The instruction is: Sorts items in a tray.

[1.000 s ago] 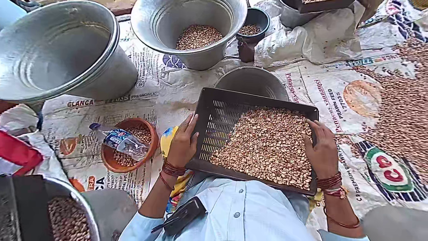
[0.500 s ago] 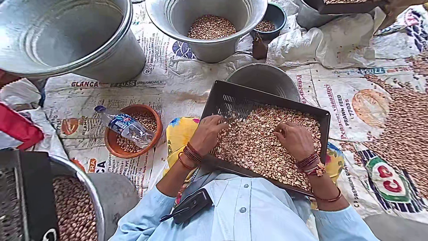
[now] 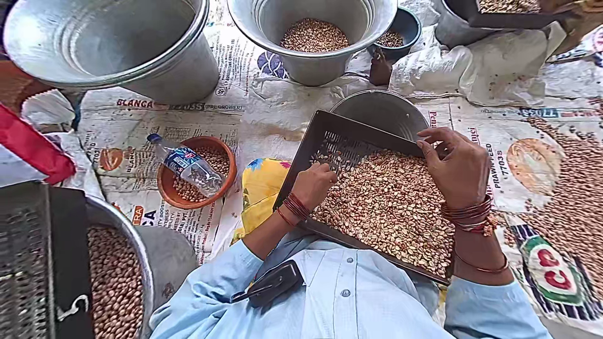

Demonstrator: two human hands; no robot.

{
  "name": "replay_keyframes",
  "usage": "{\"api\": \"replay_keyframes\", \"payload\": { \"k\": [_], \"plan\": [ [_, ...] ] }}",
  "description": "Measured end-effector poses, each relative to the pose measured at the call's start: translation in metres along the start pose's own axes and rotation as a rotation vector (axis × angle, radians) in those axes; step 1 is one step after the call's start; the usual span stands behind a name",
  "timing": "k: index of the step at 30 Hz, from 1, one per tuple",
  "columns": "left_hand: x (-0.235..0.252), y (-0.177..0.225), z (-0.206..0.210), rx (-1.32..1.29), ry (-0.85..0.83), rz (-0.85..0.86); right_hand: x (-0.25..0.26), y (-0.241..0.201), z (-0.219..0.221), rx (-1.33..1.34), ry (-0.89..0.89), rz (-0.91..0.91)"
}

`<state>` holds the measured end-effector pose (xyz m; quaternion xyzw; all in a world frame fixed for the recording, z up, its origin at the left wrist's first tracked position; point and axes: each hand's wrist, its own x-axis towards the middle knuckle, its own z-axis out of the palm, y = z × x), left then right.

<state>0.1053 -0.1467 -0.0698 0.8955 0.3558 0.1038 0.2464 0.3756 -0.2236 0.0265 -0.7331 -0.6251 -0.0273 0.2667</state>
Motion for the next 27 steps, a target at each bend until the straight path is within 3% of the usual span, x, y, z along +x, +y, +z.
{"api": "replay_keyframes", "payload": {
  "k": [3, 9, 14, 17, 19, 20, 22, 24, 25, 27],
  "plan": [
    [0.009, 0.002, 0.006, 0.084, -0.133, -0.044, -0.014, -0.013, 0.018, 0.008, -0.168, -0.069],
    [0.014, 0.006, 0.016, 0.181, -0.214, -0.04, -0.044, -0.031, 0.07, -0.009, -0.599, -0.18],
    [0.016, 0.01, 0.013, 0.2, -0.315, -0.061, -0.05, -0.034, 0.095, -0.107, -0.672, -0.238],
    [0.031, 0.019, -0.004, 0.229, -0.487, -0.106, -0.047, -0.036, 0.096, -0.117, -0.726, -0.225],
    [0.044, 0.023, -0.02, 0.232, -0.428, -0.071, -0.043, -0.037, 0.093, -0.097, -0.785, -0.199],
    [0.049, 0.023, -0.029, 0.187, -0.287, -0.016, -0.039, -0.036, 0.089, -0.081, -0.784, -0.179],
    [0.062, 0.018, -0.039, 0.03, 0.134, 0.129, -0.03, -0.028, 0.079, 0.004, -0.586, -0.13],
    [0.074, 0.015, -0.044, -0.032, 0.41, 0.173, -0.02, -0.015, 0.065, 0.06, -0.2, -0.089],
    [0.076, 0.013, -0.045, -0.024, 0.424, 0.143, -0.012, -0.01, 0.054, 0.053, -0.061, -0.051],
    [0.075, 0.007, -0.044, 0.016, 0.242, 0.012, 0.0, -0.004, 0.038, 0.046, 0.081, 0.003]
  ]
}}
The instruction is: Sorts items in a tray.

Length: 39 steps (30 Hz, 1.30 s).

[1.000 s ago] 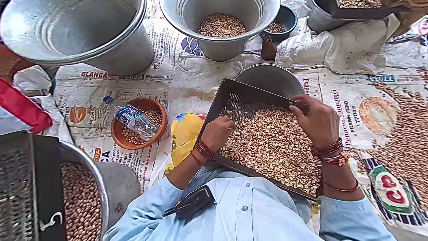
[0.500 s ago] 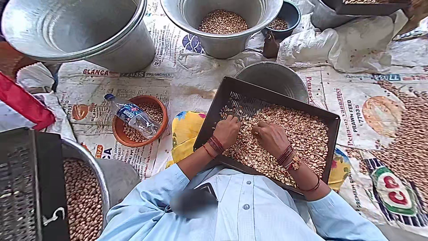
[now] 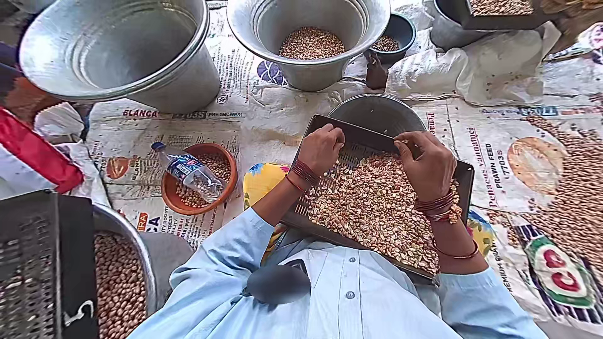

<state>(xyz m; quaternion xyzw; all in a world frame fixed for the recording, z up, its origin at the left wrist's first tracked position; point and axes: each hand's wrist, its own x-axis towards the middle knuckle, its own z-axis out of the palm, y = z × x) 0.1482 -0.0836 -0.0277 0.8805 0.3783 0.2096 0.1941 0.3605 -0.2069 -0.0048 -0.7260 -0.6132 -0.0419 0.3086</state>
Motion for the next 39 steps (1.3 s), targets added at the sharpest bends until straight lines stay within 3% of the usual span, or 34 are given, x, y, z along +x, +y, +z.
{"api": "replay_keyframes", "payload": {
  "k": [3, 7, 11, 14, 16, 19, 21, 27, 31, 33, 36, 37, 39],
  "plan": [
    [-0.007, -0.006, 0.016, 0.108, -0.272, -0.14, 0.003, -0.005, 0.008, 0.032, -0.135, -0.011],
    [-0.016, -0.006, 0.035, 0.161, -0.318, -0.189, -0.006, -0.022, 0.058, 0.057, -0.403, -0.03],
    [-0.015, -0.005, 0.036, 0.193, -0.386, -0.205, -0.014, -0.028, 0.096, 0.009, -0.473, -0.057],
    [-0.005, 0.001, 0.024, 0.231, -0.466, -0.199, -0.02, -0.026, 0.107, -0.007, -0.421, -0.108],
    [0.008, 0.001, 0.015, 0.186, -0.342, -0.128, -0.023, -0.025, 0.109, -0.003, -0.395, -0.12],
    [0.023, 0.004, 0.001, 0.056, 0.134, 0.059, -0.023, -0.024, 0.111, -0.004, -0.381, -0.125],
    [0.022, 0.007, -0.01, 0.007, 0.233, 0.079, -0.025, -0.023, 0.114, 0.006, -0.354, -0.151],
    [-0.036, -0.006, -0.013, -0.126, -0.3, -0.039, -0.026, -0.028, 0.113, -0.006, -0.444, -0.125],
    [-0.072, -0.005, -0.002, -0.073, -0.546, -0.147, -0.021, -0.03, 0.107, 0.01, -0.526, -0.103],
    [-0.081, -0.004, 0.003, -0.06, -0.611, -0.143, -0.012, -0.025, 0.092, 0.079, -0.446, -0.067],
    [-0.086, -0.002, 0.002, -0.074, -0.716, -0.113, 0.001, -0.009, 0.053, 0.112, -0.163, 0.007],
    [-0.088, -0.002, 0.0, -0.119, -0.749, -0.074, 0.003, -0.004, 0.038, 0.119, -0.165, -0.006],
    [-0.09, -0.007, 0.001, -0.249, -0.867, 0.059, -0.005, 0.0, 0.009, 0.148, -0.388, -0.082]
  ]
}}
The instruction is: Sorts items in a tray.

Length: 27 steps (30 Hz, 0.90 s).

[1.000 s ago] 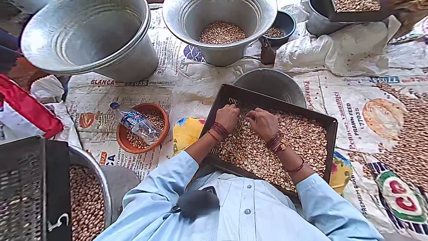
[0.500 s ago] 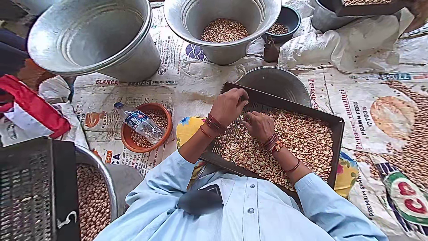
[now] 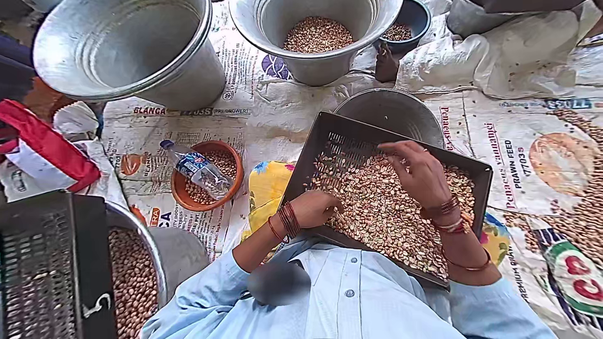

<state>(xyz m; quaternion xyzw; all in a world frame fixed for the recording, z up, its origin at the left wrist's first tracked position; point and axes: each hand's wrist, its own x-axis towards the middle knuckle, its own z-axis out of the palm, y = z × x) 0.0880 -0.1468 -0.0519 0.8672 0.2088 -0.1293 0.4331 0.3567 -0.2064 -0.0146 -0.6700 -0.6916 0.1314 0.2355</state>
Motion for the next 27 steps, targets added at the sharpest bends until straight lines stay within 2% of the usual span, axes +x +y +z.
{"api": "replay_keyframes", "payload": {
  "k": [2, 4, 5, 6, 7, 9, 11, 13, 15, 18, 23, 27],
  "plan": [
    [0.004, -0.002, 0.004, -0.021, -0.174, 0.059, -0.021, -0.01, -0.009, -0.012, -0.478, -0.078],
    [0.01, -0.002, 0.005, 0.013, -0.176, 0.002, -0.032, -0.019, 0.002, -0.013, -0.96, -0.166],
    [0.013, 0.0, 0.003, 0.021, -0.094, -0.047, -0.036, -0.021, 0.013, -0.004, -1.079, -0.192],
    [0.014, 0.0, 0.002, 0.039, 0.022, -0.095, -0.039, -0.023, 0.024, 0.004, -1.095, -0.199],
    [0.015, 0.001, 0.0, 0.069, 0.141, -0.148, -0.04, -0.024, 0.034, 0.002, -1.031, -0.178],
    [0.012, 0.0, -0.002, 0.111, 0.333, -0.209, -0.037, -0.022, 0.048, -0.024, -0.762, -0.12],
    [0.003, -0.007, -0.002, 0.088, 0.41, -0.118, -0.03, -0.021, 0.055, -0.068, -0.484, -0.096],
    [-0.008, -0.009, 0.001, 0.065, 0.263, -0.041, -0.026, -0.022, 0.053, -0.068, -0.306, -0.072],
    [-0.011, -0.005, 0.009, 0.094, 0.083, -0.071, -0.028, -0.023, 0.047, -0.034, -0.219, -0.053],
    [-0.008, -0.006, 0.022, 0.133, 0.005, -0.145, -0.036, -0.023, 0.045, -0.001, -0.198, -0.045],
    [-0.007, -0.008, 0.02, 0.146, -0.036, -0.164, -0.052, -0.042, 0.068, 0.089, -0.392, -0.099],
    [-0.024, -0.018, 0.006, -0.049, 0.27, -0.132, -0.059, -0.056, 0.094, 0.047, -0.425, -0.171]
  ]
}}
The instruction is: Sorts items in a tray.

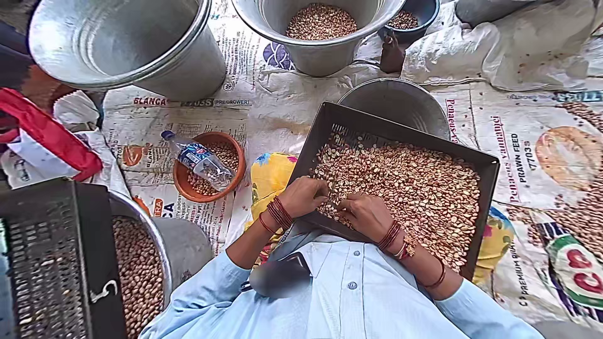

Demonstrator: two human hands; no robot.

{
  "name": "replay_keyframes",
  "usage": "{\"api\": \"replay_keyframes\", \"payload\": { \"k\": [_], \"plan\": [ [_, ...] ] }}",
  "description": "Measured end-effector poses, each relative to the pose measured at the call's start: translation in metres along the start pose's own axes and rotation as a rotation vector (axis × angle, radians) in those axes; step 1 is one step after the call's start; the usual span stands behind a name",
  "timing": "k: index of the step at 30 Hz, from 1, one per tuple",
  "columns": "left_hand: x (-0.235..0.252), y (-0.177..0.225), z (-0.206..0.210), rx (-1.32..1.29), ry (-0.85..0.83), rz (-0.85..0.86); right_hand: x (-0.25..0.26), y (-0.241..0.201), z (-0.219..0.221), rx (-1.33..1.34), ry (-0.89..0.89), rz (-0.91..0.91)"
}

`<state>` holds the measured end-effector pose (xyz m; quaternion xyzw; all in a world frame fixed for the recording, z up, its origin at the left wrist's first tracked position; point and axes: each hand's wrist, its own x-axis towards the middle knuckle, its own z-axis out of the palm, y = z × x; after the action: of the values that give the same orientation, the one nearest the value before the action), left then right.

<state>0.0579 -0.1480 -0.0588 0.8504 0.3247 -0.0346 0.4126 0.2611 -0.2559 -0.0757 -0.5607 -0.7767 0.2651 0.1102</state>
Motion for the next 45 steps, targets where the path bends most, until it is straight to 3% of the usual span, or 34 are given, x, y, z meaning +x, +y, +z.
{"api": "replay_keyframes", "payload": {
  "k": [2, 4, 6, 9, 11, 12, 15, 16, 18, 21, 24, 27, 32, 37, 42, 45],
  "plan": [
    [-0.007, -0.005, -0.01, -0.082, 0.124, -0.009, 0.004, -0.004, 0.006, -0.036, -0.026, 0.008],
    [-0.011, -0.004, -0.02, -0.068, 0.147, -0.034, 0.006, -0.008, 0.007, -0.076, -0.075, 0.028],
    [-0.011, 0.002, -0.028, 0.036, 0.021, -0.091, 0.007, -0.012, 0.005, -0.102, -0.128, 0.045],
    [0.005, 0.013, -0.031, 0.225, -0.297, -0.174, 0.007, -0.014, 0.005, -0.101, -0.181, 0.072],
    [0.02, 0.024, -0.032, 0.31, -0.39, -0.157, 0.01, -0.016, 0.005, -0.087, -0.259, 0.122],
    [0.024, 0.03, -0.034, 0.307, -0.305, -0.104, 0.011, -0.017, 0.004, -0.07, -0.295, 0.145],
    [0.032, 0.043, -0.036, 0.083, 0.472, 0.306, 0.01, -0.012, 0.002, -0.024, -0.242, 0.131],
    [0.037, 0.05, -0.041, 0.005, 0.639, 0.406, 0.009, -0.009, -0.004, -0.004, -0.202, 0.129],
    [0.037, 0.057, -0.051, -0.057, 0.773, 0.472, 0.006, 0.0, -0.029, 0.041, -0.041, 0.174],
    [0.025, 0.039, -0.047, 0.072, 0.609, 0.374, -0.003, 0.027, -0.07, -0.007, 0.538, 0.192],
    [0.011, 0.017, -0.027, 0.196, 0.199, 0.207, -0.014, 0.047, -0.105, -0.051, 0.766, 0.292],
    [0.003, 0.007, -0.007, 0.249, -0.05, 0.059, -0.017, 0.053, -0.101, -0.013, 0.691, 0.317],
    [0.0, 0.002, 0.011, 0.285, 0.048, -0.02, -0.01, 0.045, -0.072, -0.073, 0.523, 0.277],
    [0.005, 0.011, 0.013, 0.39, -0.1, -0.11, -0.028, 0.049, -0.074, -0.055, 0.545, 0.346],
    [0.001, 0.019, 0.019, 0.492, -0.07, -0.15, -0.063, 0.055, -0.07, -0.081, 0.522, 0.451],
    [0.007, 0.032, 0.015, 0.533, -0.187, -0.268, -0.08, 0.055, -0.067, -0.087, 0.486, 0.497]
  ]
}}
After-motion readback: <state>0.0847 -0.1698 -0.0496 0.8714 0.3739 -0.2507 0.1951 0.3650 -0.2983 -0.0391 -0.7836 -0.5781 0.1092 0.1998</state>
